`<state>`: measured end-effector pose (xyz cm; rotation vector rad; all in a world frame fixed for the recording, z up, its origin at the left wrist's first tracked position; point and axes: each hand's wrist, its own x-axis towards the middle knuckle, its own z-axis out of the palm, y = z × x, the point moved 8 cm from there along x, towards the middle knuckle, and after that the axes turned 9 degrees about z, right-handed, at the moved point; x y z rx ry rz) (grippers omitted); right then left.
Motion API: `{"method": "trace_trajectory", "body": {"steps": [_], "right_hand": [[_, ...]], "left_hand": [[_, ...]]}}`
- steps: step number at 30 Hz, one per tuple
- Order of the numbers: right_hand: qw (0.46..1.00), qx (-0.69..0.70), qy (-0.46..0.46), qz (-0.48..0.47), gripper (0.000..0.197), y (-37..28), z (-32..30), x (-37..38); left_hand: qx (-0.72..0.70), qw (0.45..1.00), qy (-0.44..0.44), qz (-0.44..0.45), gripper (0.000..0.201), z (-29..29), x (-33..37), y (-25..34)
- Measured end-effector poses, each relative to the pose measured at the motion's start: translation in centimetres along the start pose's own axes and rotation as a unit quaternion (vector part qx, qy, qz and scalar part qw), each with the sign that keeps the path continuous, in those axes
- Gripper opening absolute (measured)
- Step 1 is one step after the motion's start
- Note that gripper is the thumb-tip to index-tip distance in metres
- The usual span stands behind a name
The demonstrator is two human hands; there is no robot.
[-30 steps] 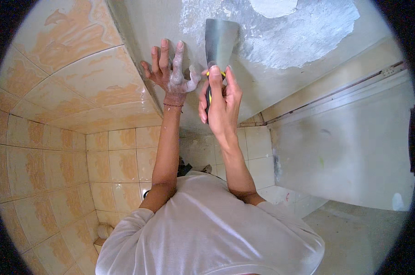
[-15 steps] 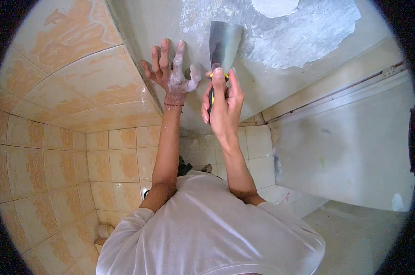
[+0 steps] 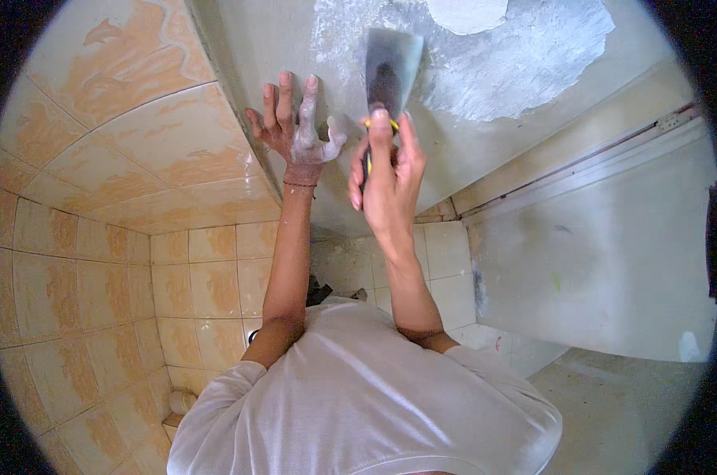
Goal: The person scrapes loose paint and plaster from a wall using a putty knife.
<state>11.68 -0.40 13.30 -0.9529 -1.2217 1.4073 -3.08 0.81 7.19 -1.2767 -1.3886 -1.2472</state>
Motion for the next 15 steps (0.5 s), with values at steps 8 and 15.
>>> {"method": "trace_trajectory", "body": {"steps": [8, 15], "right_hand": [[1.000, 0.021, 0.002, -0.004, 0.039, -1.1, 0.0, 0.2], [1.000, 0.014, 0.012, -0.001, 0.037, -1.7, 0.0, 0.3]], "left_hand": [[-0.005, 1.000, -0.006, -0.009, 0.064, 0.1, 0.1, 0.1], [-0.005, 1.000, 0.000, -0.015, 0.059, 0.0, 0.3, 0.2]]}}
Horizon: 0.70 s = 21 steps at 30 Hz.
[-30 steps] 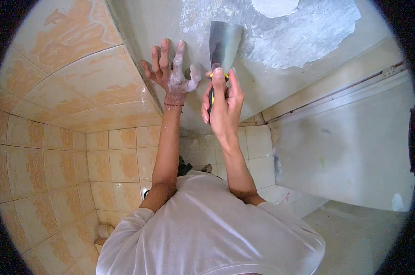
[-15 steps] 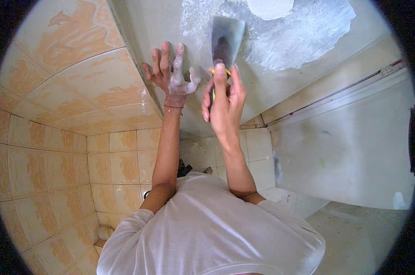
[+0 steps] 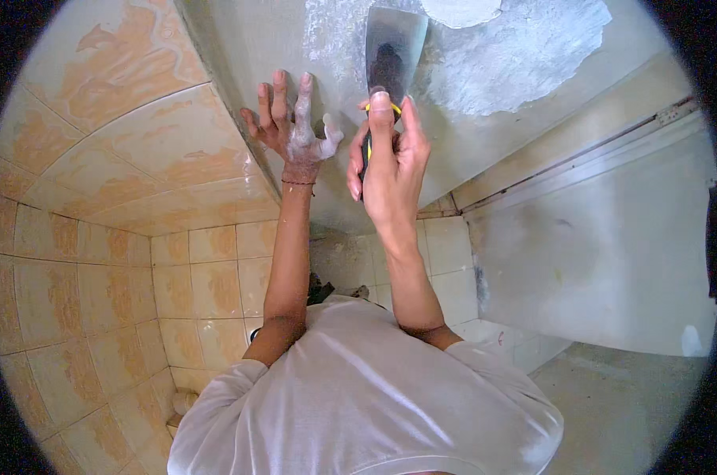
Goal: The person scrapes loose paint and plaster from a wall using a putty knife.
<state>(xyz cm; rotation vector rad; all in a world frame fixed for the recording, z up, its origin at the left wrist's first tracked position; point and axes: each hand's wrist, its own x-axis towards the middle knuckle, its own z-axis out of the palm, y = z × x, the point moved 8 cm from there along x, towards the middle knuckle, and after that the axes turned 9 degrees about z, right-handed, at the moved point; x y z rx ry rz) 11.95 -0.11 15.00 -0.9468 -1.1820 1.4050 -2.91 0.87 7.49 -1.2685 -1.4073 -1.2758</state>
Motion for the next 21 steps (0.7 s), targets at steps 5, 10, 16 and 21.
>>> {"method": "trace_trajectory", "body": {"steps": [5, 10, 16, 21], "right_hand": [[1.000, -0.006, 0.002, 0.016, 0.036, 0.1, -0.2, -0.4], [1.000, -0.009, -0.003, -0.011, 0.035, -0.1, 0.1, -0.4], [1.000, -0.012, -0.007, 0.014, 0.038, 0.5, 0.1, -0.4], [1.000, -0.012, -0.007, 0.010, 0.038, 0.9, -0.1, -0.2]], "left_hand": [[0.016, 1.000, 0.002, 0.012, 0.058, 0.3, -0.2, 0.0], [0.009, 1.000, -0.006, 0.005, 0.057, -0.2, 0.2, 0.0], [0.029, 0.999, -0.011, 0.043, 0.059, -0.2, 0.4, 0.7], [0.021, 1.000, -0.002, 0.013, 0.060, 0.2, 0.0, 0.0]]}}
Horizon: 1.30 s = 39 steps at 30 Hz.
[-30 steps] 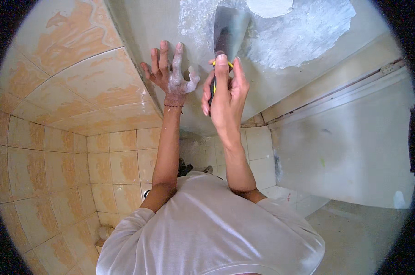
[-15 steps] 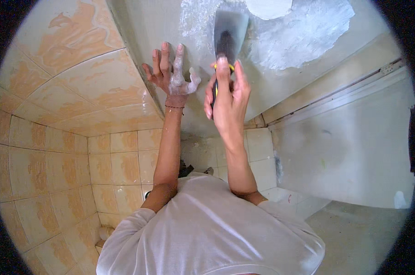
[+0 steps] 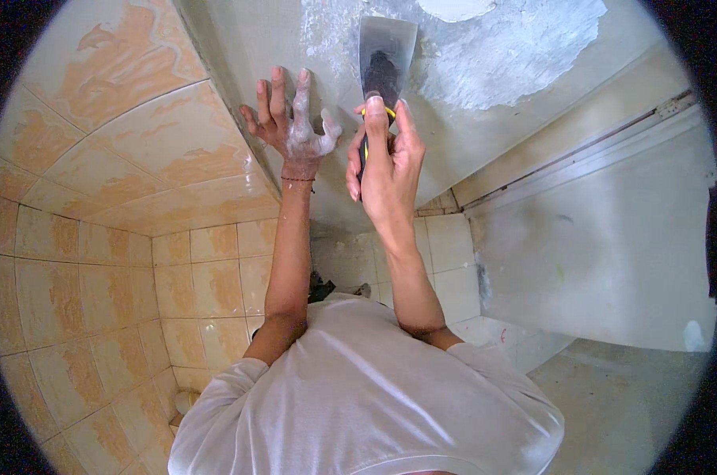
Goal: The person scrapes loose paint and plaster from a wall using a putty knife.
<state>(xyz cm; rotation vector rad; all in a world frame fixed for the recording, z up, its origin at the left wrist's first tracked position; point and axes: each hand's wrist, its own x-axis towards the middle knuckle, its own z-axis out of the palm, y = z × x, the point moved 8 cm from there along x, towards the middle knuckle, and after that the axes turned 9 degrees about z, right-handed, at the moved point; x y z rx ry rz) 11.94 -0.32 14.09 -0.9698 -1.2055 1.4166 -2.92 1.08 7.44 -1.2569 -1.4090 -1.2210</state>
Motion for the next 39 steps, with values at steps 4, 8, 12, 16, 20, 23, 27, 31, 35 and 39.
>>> {"method": "trace_trajectory", "body": {"steps": [4, 8, 12, 16, 20, 23, 27, 31, 35, 39], "right_hand": [[1.000, 0.016, 0.001, -0.023, 0.038, -0.8, 0.6, 0.5], [1.000, 0.012, 0.001, -0.004, 0.039, -0.6, 0.1, 0.2], [0.999, 0.012, -0.005, -0.043, 0.040, -2.0, 0.9, 0.7], [1.000, 0.009, 0.000, -0.013, 0.040, -1.3, 0.2, 0.1], [1.000, 0.003, 0.014, -0.014, 0.041, -1.6, 0.7, 0.4], [1.000, 0.007, 0.003, -0.019, 0.042, -1.7, 0.5, -0.1], [1.000, 0.009, 0.004, 0.003, 0.039, -1.5, 0.2, 0.0], [1.000, 0.013, 0.000, -0.022, 0.039, -2.1, 0.7, 0.1], [1.000, 0.012, 0.008, -0.009, 0.041, -2.4, 0.7, 0.2], [1.000, 0.019, 0.007, -0.002, 0.041, -2.1, 0.7, 0.2]], "left_hand": [[0.005, 1.000, 0.005, 0.003, 0.060, 0.0, 0.0, 0.0], [-0.013, 1.000, 0.009, 0.000, 0.060, 0.0, 0.0, 0.0], [0.002, 1.000, 0.004, -0.003, 0.062, 0.0, -0.1, -0.1], [-0.008, 1.000, 0.002, 0.003, 0.062, 0.0, -0.2, 0.0], [-0.012, 1.000, 0.006, -0.001, 0.062, 0.1, -0.3, -0.2], [-0.012, 1.000, 0.007, -0.002, 0.062, 0.0, -0.3, -0.3], [-0.025, 1.000, 0.004, -0.003, 0.063, 0.2, -0.2, 0.2], [-0.001, 1.000, -0.006, -0.011, 0.063, 0.1, -0.3, -0.3], [-0.012, 1.000, 0.003, -0.003, 0.062, 0.2, -0.2, 0.0], [-0.027, 1.000, -0.001, -0.009, 0.063, 0.0, -0.1, -0.2]]}}
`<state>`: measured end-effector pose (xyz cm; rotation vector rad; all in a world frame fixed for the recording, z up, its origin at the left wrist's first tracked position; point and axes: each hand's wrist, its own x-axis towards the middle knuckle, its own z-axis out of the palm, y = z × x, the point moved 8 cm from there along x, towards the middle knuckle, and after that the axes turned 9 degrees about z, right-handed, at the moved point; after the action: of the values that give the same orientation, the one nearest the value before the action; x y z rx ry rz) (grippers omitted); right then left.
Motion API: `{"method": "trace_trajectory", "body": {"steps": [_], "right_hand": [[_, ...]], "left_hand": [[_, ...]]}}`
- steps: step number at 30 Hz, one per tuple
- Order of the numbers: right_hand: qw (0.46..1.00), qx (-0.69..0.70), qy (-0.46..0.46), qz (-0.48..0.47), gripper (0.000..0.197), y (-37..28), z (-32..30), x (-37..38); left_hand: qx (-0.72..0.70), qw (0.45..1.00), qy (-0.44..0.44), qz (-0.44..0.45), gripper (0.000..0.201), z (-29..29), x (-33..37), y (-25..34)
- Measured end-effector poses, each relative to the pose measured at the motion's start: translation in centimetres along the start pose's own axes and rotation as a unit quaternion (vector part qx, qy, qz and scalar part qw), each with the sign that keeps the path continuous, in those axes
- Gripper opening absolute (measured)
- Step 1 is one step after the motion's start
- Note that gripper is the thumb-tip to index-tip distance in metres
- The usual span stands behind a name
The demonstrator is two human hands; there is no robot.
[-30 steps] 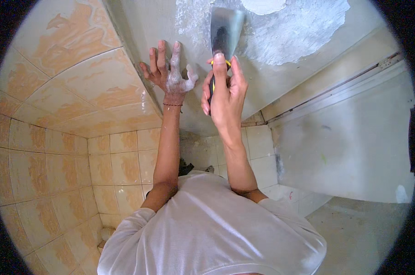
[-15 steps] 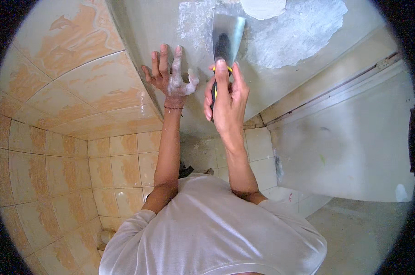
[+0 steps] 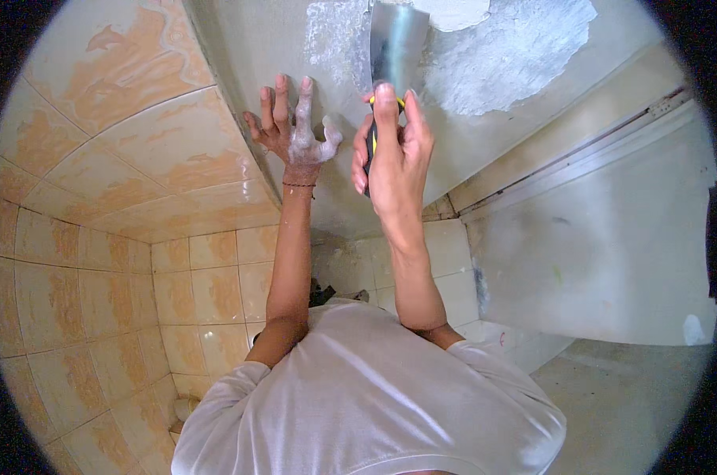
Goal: The person scrapes loose paint and plaster from a wall using a putty knife.
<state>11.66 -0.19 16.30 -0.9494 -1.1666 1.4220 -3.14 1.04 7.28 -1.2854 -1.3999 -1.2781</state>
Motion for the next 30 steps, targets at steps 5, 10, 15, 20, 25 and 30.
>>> {"method": "trace_trajectory", "body": {"steps": [5, 10, 15, 20, 25, 30], "right_hand": [[1.000, -0.013, -0.001, -0.020, 0.041, -0.9, -0.3, 0.3], [1.000, 0.001, -0.014, -0.016, 0.043, 0.0, -0.4, -0.1], [1.000, -0.016, -0.010, -0.020, 0.040, -0.3, -0.5, -0.4], [1.000, -0.019, -0.008, -0.019, 0.041, -0.1, 0.0, -0.4], [0.999, -0.028, -0.001, -0.019, 0.040, -0.5, 0.0, -0.4], [0.999, -0.015, 0.003, -0.029, 0.040, -0.1, 0.7, -0.3]], "left_hand": [[0.010, 1.000, 0.005, 0.007, 0.065, 0.2, 0.1, 0.3], [0.007, 1.000, 0.009, 0.001, 0.064, -0.1, -0.1, 0.0], [0.009, 1.000, 0.008, 0.002, 0.063, 0.0, -0.1, 0.2], [0.016, 1.000, 0.008, 0.009, 0.063, 0.3, -0.1, 0.1], [0.027, 1.000, -0.001, 0.001, 0.062, 0.3, -0.2, 0.0], [0.032, 0.999, -0.003, 0.005, 0.061, 0.4, -0.2, 0.0]]}}
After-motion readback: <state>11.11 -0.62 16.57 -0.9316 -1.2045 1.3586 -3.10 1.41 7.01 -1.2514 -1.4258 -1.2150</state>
